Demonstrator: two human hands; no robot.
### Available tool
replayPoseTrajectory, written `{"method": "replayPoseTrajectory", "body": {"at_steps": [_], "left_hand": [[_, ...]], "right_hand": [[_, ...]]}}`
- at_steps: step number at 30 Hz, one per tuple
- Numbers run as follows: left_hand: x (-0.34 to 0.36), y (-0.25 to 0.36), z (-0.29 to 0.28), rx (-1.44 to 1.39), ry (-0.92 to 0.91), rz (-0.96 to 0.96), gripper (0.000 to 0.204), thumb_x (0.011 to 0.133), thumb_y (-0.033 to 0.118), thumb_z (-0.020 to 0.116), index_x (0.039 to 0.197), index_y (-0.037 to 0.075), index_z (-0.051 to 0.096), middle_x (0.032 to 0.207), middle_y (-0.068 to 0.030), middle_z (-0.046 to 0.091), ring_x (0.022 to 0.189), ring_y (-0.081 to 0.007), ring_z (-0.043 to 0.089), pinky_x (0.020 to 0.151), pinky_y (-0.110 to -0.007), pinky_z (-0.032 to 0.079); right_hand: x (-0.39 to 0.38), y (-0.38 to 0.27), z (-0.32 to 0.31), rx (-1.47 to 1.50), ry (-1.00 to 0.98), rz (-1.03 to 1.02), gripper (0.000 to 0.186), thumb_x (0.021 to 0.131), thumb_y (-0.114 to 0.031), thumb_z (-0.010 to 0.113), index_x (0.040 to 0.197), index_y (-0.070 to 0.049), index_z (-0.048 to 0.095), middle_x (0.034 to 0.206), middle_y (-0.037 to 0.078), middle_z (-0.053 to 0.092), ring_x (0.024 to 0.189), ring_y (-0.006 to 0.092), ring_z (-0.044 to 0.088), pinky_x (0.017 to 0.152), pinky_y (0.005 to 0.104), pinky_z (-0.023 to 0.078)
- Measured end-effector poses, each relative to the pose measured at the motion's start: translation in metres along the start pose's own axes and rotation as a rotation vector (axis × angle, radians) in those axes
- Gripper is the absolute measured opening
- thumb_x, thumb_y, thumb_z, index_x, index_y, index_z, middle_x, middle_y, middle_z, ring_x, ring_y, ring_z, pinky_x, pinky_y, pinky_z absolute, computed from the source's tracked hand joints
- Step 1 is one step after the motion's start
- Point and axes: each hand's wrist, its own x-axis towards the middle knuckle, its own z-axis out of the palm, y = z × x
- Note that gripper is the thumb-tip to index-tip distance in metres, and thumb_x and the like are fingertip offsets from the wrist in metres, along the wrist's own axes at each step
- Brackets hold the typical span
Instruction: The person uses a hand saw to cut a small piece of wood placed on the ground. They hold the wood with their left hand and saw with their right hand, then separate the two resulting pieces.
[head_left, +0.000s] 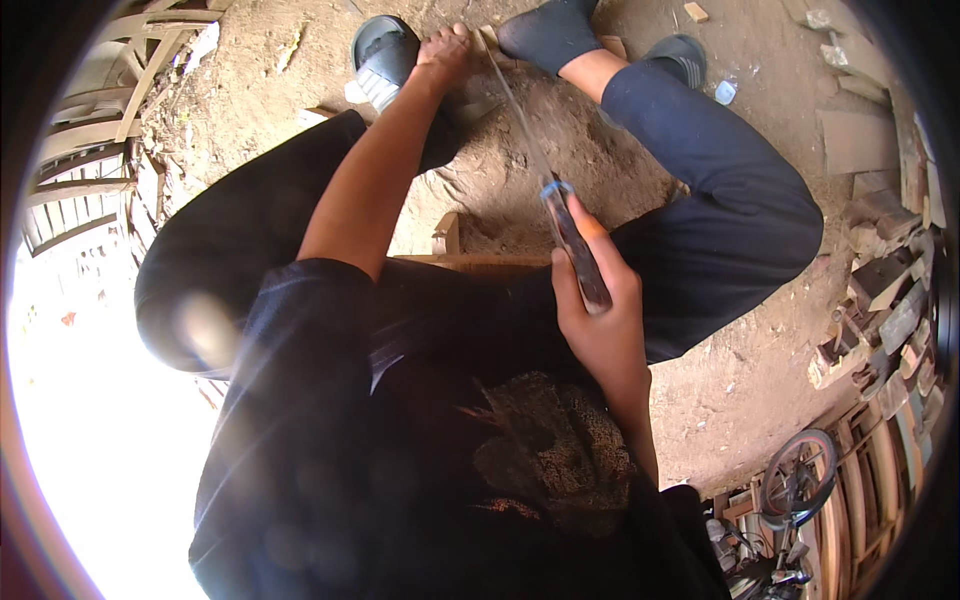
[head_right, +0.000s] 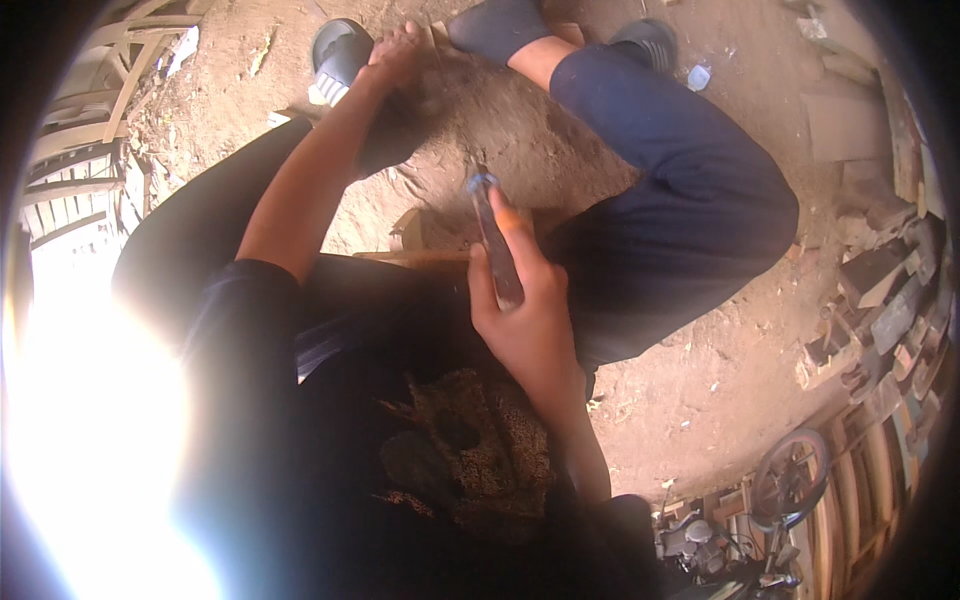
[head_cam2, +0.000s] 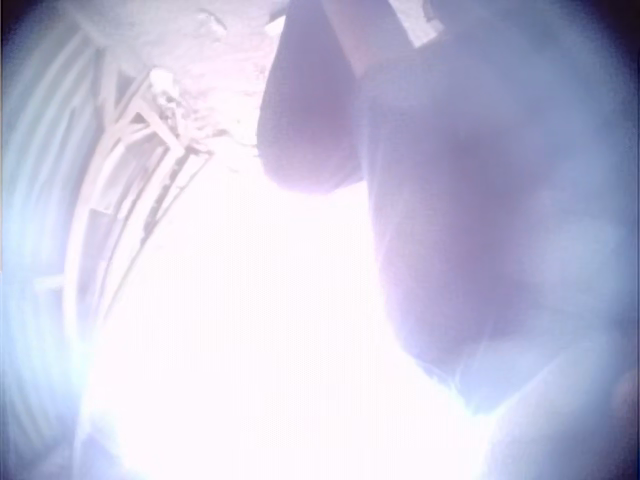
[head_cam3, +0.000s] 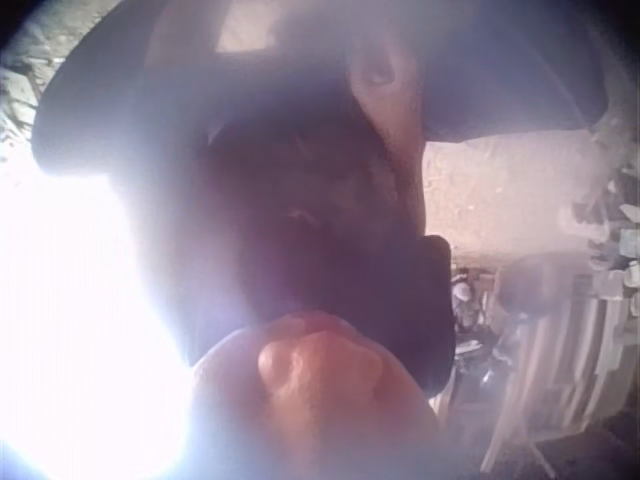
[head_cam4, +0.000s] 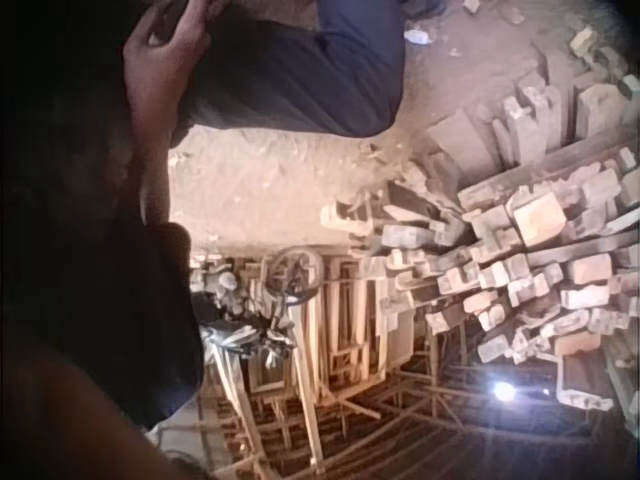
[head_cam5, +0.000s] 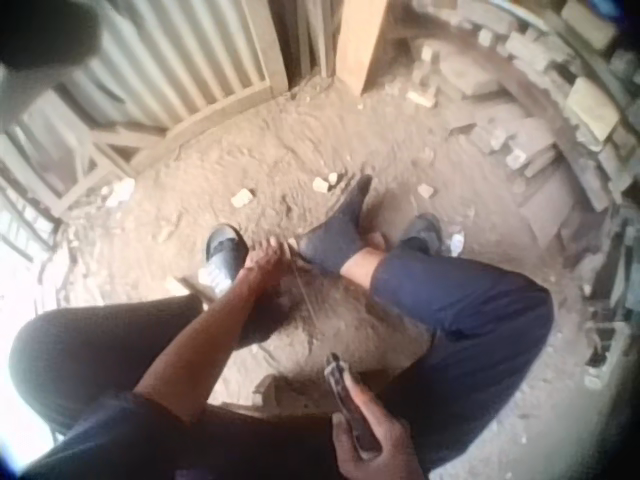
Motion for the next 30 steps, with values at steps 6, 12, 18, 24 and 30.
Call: {"method": "replayPoseTrajectory", "body": {"at_steps": [6, 12, 18, 24, 30], "left_hand": [[0.003, 0.000, 0.002, 0.042, 0.002, 0.029, 0.068, 0.080, 0.045, 0.072, 0.117, -0.005, 0.045, 0.117, -0.0253, 0.057, 0.114, -0.0404, 0.057, 0.093, -0.046, 0.048], [0.005, 0.004, 0.003, -0.012, 0.020, -0.026, 0.063, 0.079, 0.040, 0.073, 0.116, -0.004, 0.046, 0.116, -0.0248, 0.058, 0.114, -0.0393, 0.057, 0.094, -0.046, 0.047], [0.007, -0.009, 0.012, 0.023, 0.029, -0.022, 0.062, 0.081, 0.040, 0.070, 0.116, -0.005, 0.046, 0.117, -0.0246, 0.058, 0.114, -0.0390, 0.057, 0.095, -0.047, 0.046], [0.000, 0.013, -0.015, -0.010, -0.010, -0.036, 0.054, 0.084, 0.038, 0.066, 0.115, -0.003, 0.047, 0.117, -0.0239, 0.058, 0.113, -0.0374, 0.058, 0.096, -0.045, 0.045], [0.008, 0.002, -0.004, -0.014, 0.000, -0.044, 0.051, 0.083, 0.033, 0.066, 0.114, -0.003, 0.047, 0.118, -0.0243, 0.057, 0.114, -0.0373, 0.057, 0.096, -0.045, 0.046]], "right_hand": [[-0.026, -0.016, -0.013, -0.062, 0.014, -0.006, 0.051, 0.089, 0.001, 0.056, 0.139, -0.003, 0.047, 0.113, 0.026, 0.064, 0.100, 0.0309, 0.069, 0.081, 0.0321, 0.052], [-0.021, 0.004, -0.009, -0.106, 0.043, -0.104, 0.053, 0.087, 0.003, 0.058, 0.139, -0.002, 0.047, 0.114, 0.024, 0.065, 0.097, 0.0291, 0.069, 0.082, 0.0317, 0.051], [-0.007, -0.005, -0.005, -0.018, -0.001, -0.028, 0.052, 0.089, 0.001, 0.059, 0.139, -0.004, 0.048, 0.112, 0.024, 0.065, 0.096, 0.0245, 0.070, 0.077, 0.0302, 0.051], [-0.025, -0.005, -0.017, -0.140, 0.029, -0.095, 0.050, 0.090, 0.001, 0.055, 0.139, -0.003, 0.046, 0.114, 0.024, 0.065, 0.103, 0.0258, 0.068, 0.081, 0.0308, 0.052], [0.007, -0.001, -0.006, -0.084, -0.018, 0.065, 0.051, 0.090, 0.001, 0.055, 0.139, -0.003, 0.046, 0.114, 0.023, 0.065, 0.104, 0.0233, 0.068, 0.082, 0.0300, 0.051]]}}
